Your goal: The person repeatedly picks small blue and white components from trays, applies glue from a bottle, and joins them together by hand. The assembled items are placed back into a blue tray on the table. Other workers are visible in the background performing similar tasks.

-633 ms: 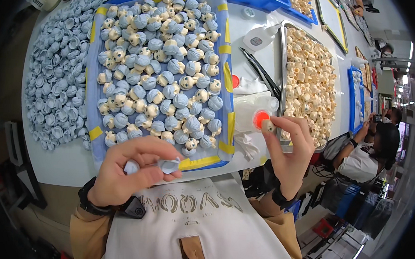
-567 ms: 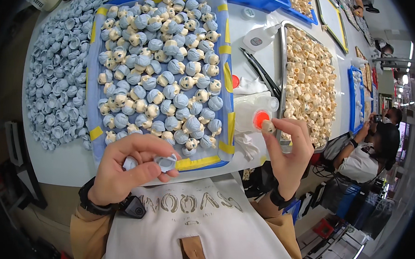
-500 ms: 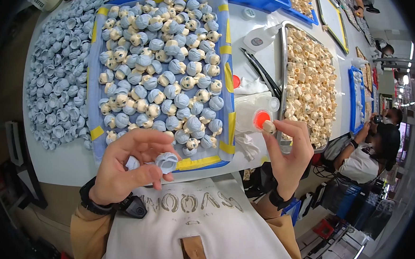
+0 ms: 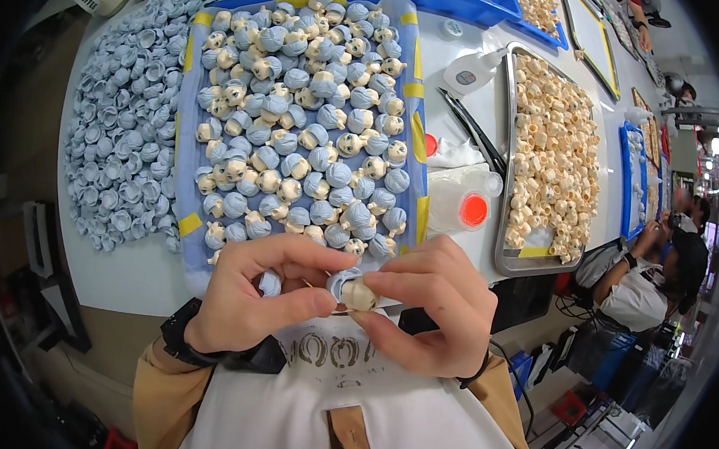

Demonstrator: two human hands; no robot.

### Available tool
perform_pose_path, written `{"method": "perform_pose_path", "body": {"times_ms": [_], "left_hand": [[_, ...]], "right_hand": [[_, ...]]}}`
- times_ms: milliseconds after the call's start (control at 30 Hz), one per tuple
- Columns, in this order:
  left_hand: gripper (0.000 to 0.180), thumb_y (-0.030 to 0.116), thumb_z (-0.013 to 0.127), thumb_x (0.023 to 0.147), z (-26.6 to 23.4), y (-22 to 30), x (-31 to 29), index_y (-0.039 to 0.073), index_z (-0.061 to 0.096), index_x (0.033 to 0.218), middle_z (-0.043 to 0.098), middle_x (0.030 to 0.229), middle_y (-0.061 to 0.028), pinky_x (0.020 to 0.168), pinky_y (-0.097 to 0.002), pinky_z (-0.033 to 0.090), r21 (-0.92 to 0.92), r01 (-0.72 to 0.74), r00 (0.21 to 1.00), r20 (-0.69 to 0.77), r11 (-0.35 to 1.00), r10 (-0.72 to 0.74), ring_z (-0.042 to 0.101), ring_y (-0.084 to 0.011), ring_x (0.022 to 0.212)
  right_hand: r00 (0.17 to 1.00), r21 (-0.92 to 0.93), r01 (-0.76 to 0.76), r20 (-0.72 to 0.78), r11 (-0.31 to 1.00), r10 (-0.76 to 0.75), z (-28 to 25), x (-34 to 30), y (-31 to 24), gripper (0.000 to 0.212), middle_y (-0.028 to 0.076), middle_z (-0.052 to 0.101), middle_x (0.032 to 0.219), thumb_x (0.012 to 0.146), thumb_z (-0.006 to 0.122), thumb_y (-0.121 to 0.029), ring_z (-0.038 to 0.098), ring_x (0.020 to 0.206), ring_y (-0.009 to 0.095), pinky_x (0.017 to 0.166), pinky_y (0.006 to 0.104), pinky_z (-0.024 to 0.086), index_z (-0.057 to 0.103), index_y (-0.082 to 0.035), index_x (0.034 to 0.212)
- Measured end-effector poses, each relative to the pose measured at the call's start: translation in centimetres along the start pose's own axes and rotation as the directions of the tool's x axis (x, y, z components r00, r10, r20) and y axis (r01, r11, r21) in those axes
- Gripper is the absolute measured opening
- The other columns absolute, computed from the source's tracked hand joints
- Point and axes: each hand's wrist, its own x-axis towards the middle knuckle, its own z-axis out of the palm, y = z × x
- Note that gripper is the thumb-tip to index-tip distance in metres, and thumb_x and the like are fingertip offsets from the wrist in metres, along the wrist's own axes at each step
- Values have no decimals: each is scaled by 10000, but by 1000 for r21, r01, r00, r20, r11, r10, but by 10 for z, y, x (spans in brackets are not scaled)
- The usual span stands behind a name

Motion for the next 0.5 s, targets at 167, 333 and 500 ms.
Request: {"method": "perform_pose_path", "body": {"times_ms": [167, 333, 500], "left_hand": [[278, 39, 730, 707, 5, -7, -4, -29, 635, 959, 636, 858, -97, 610, -207, 443, -6, -86, 996, -33, 996, 86, 594, -102, 704], [265, 53, 752, 695, 7, -9, -3, -26, 641, 923, 634, 863, -111, 597, -208, 443, 57, -167, 986, -2, 984, 168, 589, -102, 690], [362, 14, 668, 779, 2, -8, -2, -43, 529, 1109, 630, 891, -96, 671, -220, 488, 73, -145, 987, 86, 987, 138, 618, -119, 767]], "right_hand": [[993, 102, 0, 117, 995, -12, -8, -2, 2, 297, 102, 591, 762, 607, 748, -28, 546, 641, 227, 544, 299, 427, 606, 16, 864], [993, 82, 61, 100, 995, -69, -7, -8, 9, 352, 98, 620, 737, 573, 798, -109, 569, 620, 210, 525, 277, 408, 632, 22, 855], [989, -109, 147, 37, 983, -144, 3, -7, 5, 434, 91, 601, 815, 596, 763, -189, 558, 694, 234, 582, 310, 443, 609, 27, 940]]}}
